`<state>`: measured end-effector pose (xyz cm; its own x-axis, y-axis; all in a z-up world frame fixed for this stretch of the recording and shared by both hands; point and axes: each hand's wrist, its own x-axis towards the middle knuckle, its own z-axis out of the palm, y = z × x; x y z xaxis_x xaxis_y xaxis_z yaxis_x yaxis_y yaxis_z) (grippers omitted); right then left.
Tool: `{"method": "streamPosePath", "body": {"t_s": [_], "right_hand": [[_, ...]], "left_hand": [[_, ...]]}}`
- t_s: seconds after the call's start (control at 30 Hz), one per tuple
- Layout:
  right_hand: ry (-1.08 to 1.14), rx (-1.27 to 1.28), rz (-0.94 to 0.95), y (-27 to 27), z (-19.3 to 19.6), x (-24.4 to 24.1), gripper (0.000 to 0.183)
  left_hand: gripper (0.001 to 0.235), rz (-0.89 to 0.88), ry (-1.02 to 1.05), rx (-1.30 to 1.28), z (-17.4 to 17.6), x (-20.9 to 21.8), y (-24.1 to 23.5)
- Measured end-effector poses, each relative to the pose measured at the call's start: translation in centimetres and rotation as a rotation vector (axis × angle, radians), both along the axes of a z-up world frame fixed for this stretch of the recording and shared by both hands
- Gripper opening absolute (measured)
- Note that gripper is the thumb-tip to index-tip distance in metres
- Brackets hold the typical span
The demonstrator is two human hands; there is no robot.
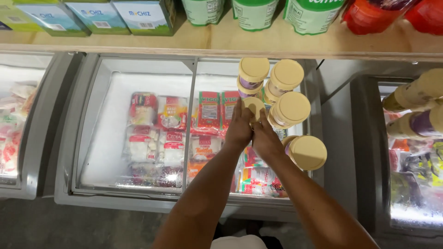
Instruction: The recorder cleans tubs of glaze with a cloth and organizes them on a shelf above a freezer unit in a grocery store.
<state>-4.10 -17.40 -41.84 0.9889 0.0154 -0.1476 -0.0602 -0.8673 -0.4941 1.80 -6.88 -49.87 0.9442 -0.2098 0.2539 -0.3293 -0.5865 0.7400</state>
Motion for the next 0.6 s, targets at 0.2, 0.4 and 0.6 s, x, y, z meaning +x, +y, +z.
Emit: {"method": "streamPosePath", "body": {"t_s": [0.2, 0.4, 0.6], "right_hand": [[-0.102, -0.064, 0.04, -0.3, -2.4, -0.1, 0.035], [-0.11, -0.02, 0.021, -0.5, -2.1, -0.5, 0.046], [-0.202, -0.018, 0.009, 0.5, 3.0, -1.2, 0.022]], "left_hand": [[0.046, 0.055, 0.065, 0.042, 1.2, -0.6, 0.6], [0.043, -0.019, 0.128, -0.1, 1.6, -0.7, 0.9], [0.069, -0.028, -0.235, -0.179, 4.9, -3.4, 2.6]]}}
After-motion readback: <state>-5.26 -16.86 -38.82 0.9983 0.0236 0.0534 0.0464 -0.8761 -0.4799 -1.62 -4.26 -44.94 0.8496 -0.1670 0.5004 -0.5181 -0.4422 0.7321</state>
